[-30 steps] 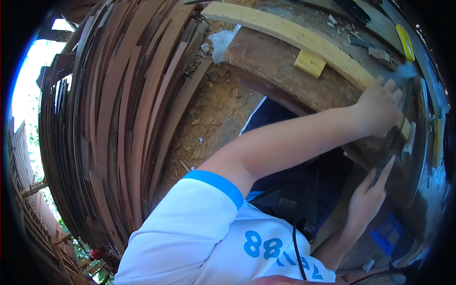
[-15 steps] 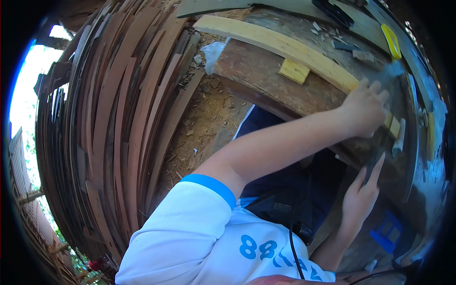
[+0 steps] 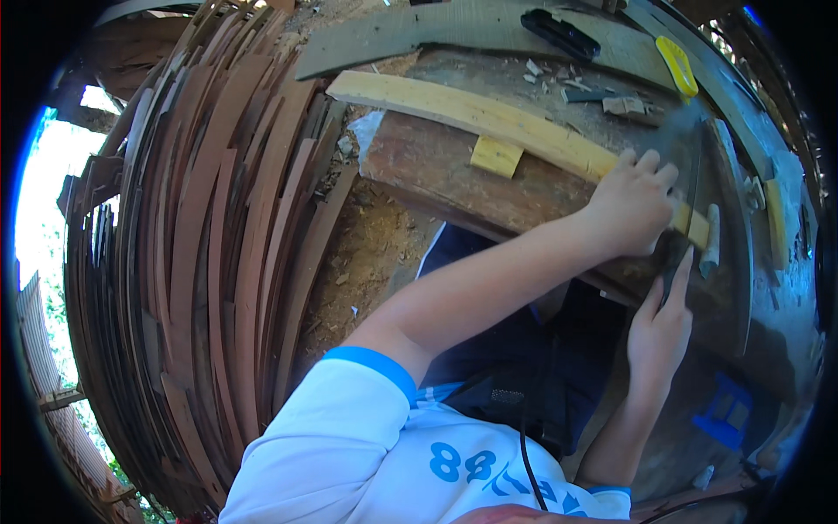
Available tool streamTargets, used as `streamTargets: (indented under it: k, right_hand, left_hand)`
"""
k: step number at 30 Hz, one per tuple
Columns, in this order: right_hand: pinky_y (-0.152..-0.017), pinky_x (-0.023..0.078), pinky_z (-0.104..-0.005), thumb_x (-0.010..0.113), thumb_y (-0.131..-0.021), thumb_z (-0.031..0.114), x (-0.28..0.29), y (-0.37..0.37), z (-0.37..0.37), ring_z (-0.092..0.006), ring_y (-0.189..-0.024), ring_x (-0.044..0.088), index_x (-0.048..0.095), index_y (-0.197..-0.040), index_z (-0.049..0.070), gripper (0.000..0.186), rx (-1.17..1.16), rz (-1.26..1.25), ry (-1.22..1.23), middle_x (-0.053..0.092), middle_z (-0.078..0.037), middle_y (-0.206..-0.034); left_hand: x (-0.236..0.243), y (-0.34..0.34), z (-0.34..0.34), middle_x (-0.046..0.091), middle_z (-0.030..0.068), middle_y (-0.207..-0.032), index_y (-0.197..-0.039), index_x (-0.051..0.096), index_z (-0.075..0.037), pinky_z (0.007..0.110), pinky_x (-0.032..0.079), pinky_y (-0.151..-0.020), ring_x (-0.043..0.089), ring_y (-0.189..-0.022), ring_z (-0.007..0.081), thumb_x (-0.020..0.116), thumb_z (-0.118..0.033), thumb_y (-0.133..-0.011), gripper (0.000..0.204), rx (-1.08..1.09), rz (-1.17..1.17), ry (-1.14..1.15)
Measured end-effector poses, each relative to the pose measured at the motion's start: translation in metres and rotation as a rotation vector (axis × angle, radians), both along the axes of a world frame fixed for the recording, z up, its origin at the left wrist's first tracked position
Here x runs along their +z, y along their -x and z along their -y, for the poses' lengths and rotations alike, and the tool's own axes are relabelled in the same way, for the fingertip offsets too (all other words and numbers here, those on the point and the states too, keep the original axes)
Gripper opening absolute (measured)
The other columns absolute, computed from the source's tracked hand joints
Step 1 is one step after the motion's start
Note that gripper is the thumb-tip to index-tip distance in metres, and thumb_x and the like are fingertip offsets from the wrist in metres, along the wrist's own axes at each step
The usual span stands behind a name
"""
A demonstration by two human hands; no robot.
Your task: Sawing and sanding a small wooden block at a workshop bench.
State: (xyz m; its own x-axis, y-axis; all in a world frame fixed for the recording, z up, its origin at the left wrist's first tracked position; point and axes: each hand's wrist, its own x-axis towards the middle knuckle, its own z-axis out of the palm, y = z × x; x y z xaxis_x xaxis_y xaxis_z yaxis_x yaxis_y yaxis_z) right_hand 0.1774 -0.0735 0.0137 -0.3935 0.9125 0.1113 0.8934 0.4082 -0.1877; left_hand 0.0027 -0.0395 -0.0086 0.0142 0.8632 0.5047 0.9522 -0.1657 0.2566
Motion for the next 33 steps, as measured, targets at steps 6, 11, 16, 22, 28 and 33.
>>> streamTargets:
  k: [6, 11, 16, 22, 28, 33]
  right_hand:
    - [-0.065, 0.055, -0.0534, 0.049, -0.104, 0.015, -0.001, -0.015, 0.041, -0.0474, -0.072, 0.069, 0.024, -0.163, 0.010, 0.064, -0.060, -0.131, 0.130, 0.069, -0.026, -0.075]
    - [-0.061, 0.053, -0.0567, 0.051, -0.104, 0.016, -0.005, 0.001, -0.010, -0.0483, -0.069, 0.068, 0.024, -0.163, 0.010, 0.066, 0.007, -0.088, 0.004, 0.068, -0.027, -0.072]
    - [-0.062, 0.053, -0.0575, 0.050, -0.104, 0.018, -0.006, -0.015, 0.031, -0.0487, -0.068, 0.068, 0.022, -0.164, 0.010, 0.066, -0.047, -0.094, 0.084, 0.067, -0.027, -0.071]
    - [-0.064, 0.054, -0.0572, 0.050, -0.104, 0.018, 0.005, 0.002, -0.001, -0.0467, -0.070, 0.069, 0.022, -0.163, 0.009, 0.066, -0.035, -0.075, 0.113, 0.069, -0.027, -0.074]
    - [-0.062, 0.054, -0.0563, 0.051, -0.103, 0.016, -0.002, -0.017, 0.044, -0.0452, -0.067, 0.069, 0.023, -0.163, 0.008, 0.067, -0.036, -0.109, 0.141, 0.069, -0.025, -0.074]
    - [-0.062, 0.055, -0.0560, 0.054, -0.101, 0.019, 0.006, -0.009, 0.004, -0.0465, -0.067, 0.069, 0.024, -0.162, 0.005, 0.069, -0.036, -0.149, 0.153, 0.069, -0.026, -0.073]
  left_hand:
    - [-0.007, -0.006, 0.003, 0.063, 0.0092, -0.112, -0.114, 0.075, -0.008, 0.041, 0.044, -0.094, 0.055, -0.111, 0.0283, 0.075, -0.023, -0.077, 0.040, -0.050, 0.020, 0.011]
    - [0.004, 0.000, -0.001, 0.062, 0.0091, -0.111, -0.115, 0.075, -0.007, 0.041, 0.044, -0.093, 0.055, -0.110, 0.0286, 0.073, -0.020, -0.078, 0.039, -0.002, 0.047, 0.036]
    - [-0.002, -0.004, 0.004, 0.062, 0.0088, -0.110, -0.116, 0.074, -0.008, 0.041, 0.044, -0.091, 0.056, -0.109, 0.0284, 0.073, -0.021, -0.080, 0.038, -0.045, 0.043, -0.012]
    - [0.004, 0.002, 0.004, 0.062, 0.0079, -0.111, -0.118, 0.073, -0.008, 0.042, 0.044, -0.091, 0.055, -0.108, 0.0276, 0.075, -0.027, -0.083, 0.040, -0.023, -0.003, 0.030]
    - [-0.001, 0.000, 0.005, 0.062, 0.0072, -0.111, -0.120, 0.073, -0.009, 0.042, 0.045, -0.091, 0.056, -0.108, 0.0274, 0.075, -0.031, -0.084, 0.042, -0.070, 0.041, -0.014]
    - [0.006, -0.002, -0.008, 0.063, 0.0107, -0.115, -0.121, 0.071, -0.010, 0.048, 0.048, -0.093, 0.056, -0.113, 0.0314, 0.073, -0.032, -0.087, 0.041, -0.055, -0.004, 0.001]
